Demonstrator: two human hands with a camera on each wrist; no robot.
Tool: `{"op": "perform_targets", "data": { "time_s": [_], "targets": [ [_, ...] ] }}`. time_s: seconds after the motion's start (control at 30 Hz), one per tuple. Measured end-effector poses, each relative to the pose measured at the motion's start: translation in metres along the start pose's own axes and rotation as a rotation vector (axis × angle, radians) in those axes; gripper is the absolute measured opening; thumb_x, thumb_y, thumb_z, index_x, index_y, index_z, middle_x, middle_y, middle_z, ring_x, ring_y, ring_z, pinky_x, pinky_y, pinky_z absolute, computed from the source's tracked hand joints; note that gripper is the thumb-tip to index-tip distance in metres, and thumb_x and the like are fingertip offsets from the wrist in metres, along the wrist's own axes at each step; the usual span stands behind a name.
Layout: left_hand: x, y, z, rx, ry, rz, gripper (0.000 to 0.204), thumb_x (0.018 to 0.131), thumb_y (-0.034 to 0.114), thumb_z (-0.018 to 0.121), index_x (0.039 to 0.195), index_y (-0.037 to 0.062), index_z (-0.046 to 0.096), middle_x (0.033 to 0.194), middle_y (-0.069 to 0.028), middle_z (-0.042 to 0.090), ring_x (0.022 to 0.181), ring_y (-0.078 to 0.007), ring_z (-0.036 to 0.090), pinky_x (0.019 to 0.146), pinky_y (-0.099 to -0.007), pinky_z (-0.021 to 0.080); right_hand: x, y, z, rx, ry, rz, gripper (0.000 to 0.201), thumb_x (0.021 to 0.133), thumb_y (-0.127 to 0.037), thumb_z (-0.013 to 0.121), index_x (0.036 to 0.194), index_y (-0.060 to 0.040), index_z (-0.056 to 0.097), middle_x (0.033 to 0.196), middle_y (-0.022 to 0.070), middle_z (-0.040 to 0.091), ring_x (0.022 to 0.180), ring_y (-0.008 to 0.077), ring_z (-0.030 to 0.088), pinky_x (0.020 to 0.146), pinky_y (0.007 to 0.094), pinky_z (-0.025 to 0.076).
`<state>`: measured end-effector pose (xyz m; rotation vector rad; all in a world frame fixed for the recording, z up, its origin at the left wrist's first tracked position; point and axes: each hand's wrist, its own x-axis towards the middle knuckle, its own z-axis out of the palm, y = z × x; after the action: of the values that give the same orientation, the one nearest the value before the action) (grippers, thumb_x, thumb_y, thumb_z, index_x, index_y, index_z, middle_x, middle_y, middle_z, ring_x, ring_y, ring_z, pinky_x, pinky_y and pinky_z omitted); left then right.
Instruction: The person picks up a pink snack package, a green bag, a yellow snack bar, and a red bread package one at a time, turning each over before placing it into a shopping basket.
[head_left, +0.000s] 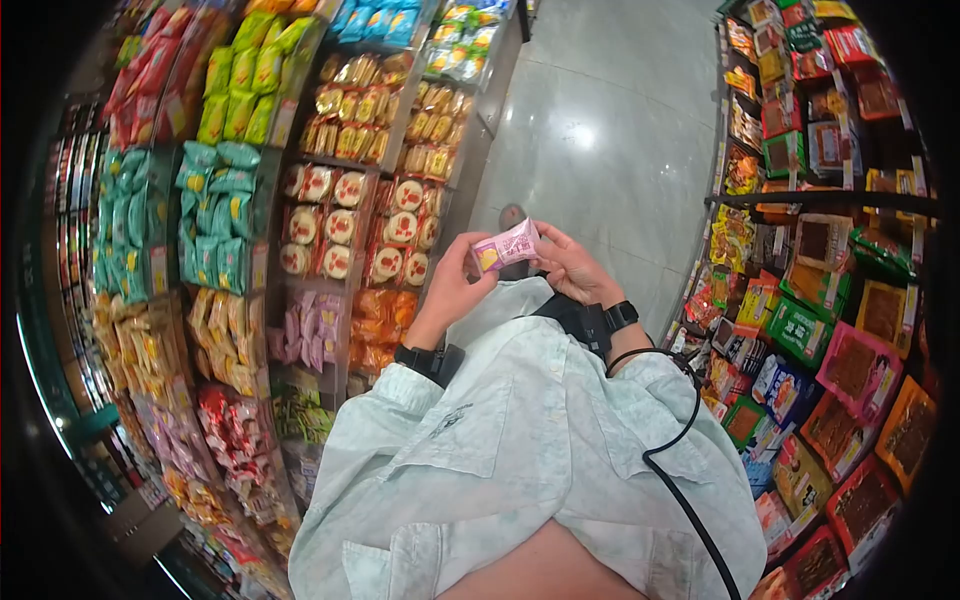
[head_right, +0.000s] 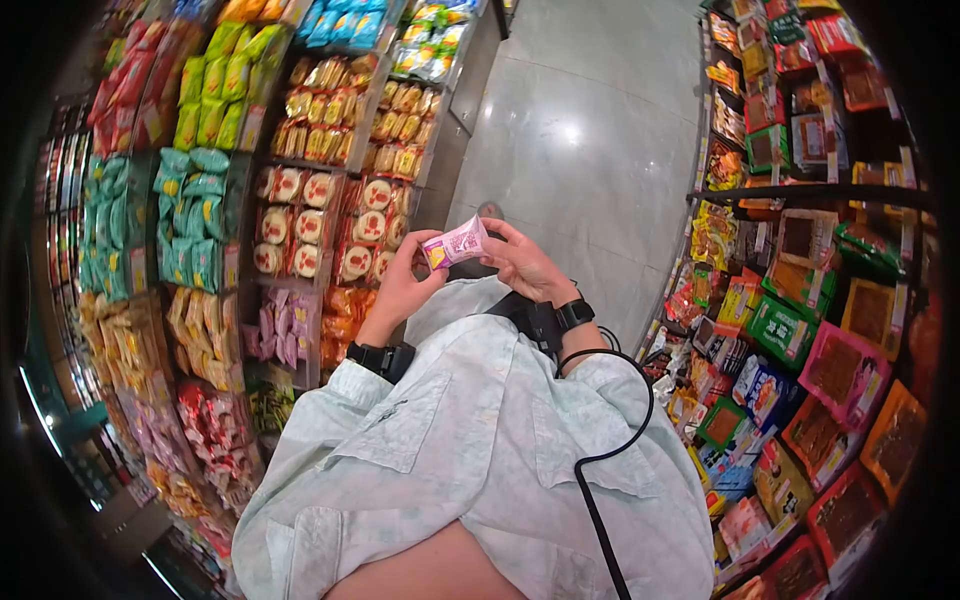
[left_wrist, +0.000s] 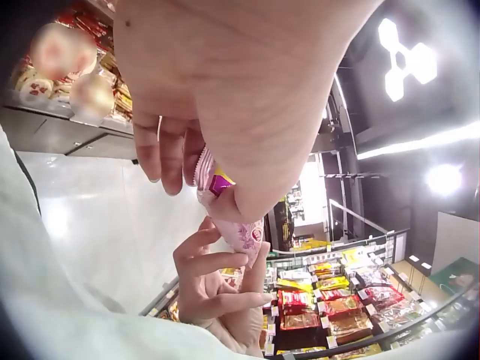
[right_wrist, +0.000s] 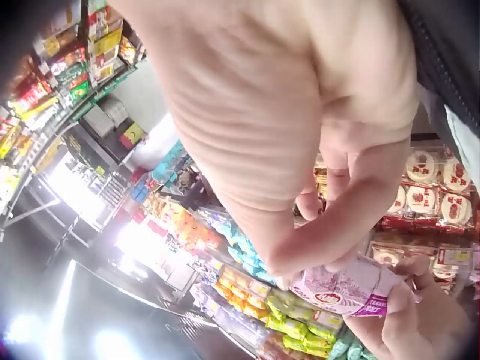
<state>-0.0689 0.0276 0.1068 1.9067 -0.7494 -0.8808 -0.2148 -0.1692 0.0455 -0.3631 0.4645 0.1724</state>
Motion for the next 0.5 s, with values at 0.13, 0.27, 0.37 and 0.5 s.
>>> {"op": "perform_targets", "data": {
  "time_s": [0.13,0.27,0.37,0.5],
  "targets": [
    [0.051,0.003,0.014,-0.065,-0.090,0.012,0.050,0.084,0.005,0.073,0.131,0.0046,0.054,0.113,-0.0019,0.063,0.098,-0.0092,0.060,0.085,-0.0259,0.049,-0.009,-0.034,-0.003,-0.214,0.089,-0.172,0.065,0.090,-0.008,0.076,0.147,-0.0116,0.044,0.126,0.0021,0.061,0.096,0.0041,0.059,0.062,0.0143,0.048],
    [0.111,0.017,0.025,-0.146,-0.224,-0.012,0.052,0.084,0.006,0.074,0.131,0.0046,0.053,0.111,-0.0024,0.063,0.095,-0.0087,0.060,0.083,-0.0258,0.050,-0.010,-0.083,-0.009,-0.299,0.216,-0.251,0.067,0.090,-0.010,0.076,0.149,-0.0120,0.044,0.129,0.0021,0.061,0.100,0.0059,0.060,0.065,0.0166,0.049],
    [0.156,0.032,0.030,-0.160,-0.306,0.004,0.051,0.085,0.010,0.077,0.130,0.0044,0.052,0.108,-0.0029,0.063,0.089,-0.0090,0.060,0.081,-0.0260,0.050,-0.004,-0.119,-0.018,-0.322,0.304,-0.271,0.061,0.094,-0.015,0.073,0.148,-0.0125,0.045,0.127,0.0012,0.062,0.103,0.0079,0.061,0.067,0.0195,0.051],
    [0.205,0.045,0.027,-0.127,-0.350,0.016,0.054,0.087,0.018,0.081,0.128,0.0026,0.050,0.110,-0.0054,0.063,0.093,-0.0112,0.064,0.078,-0.0280,0.053,0.022,-0.163,-0.018,-0.315,0.322,-0.225,0.043,0.102,-0.025,0.064,0.141,-0.0121,0.052,0.123,0.0014,0.063,0.109,0.0122,0.062,0.081,0.0295,0.056]
  ]
}}
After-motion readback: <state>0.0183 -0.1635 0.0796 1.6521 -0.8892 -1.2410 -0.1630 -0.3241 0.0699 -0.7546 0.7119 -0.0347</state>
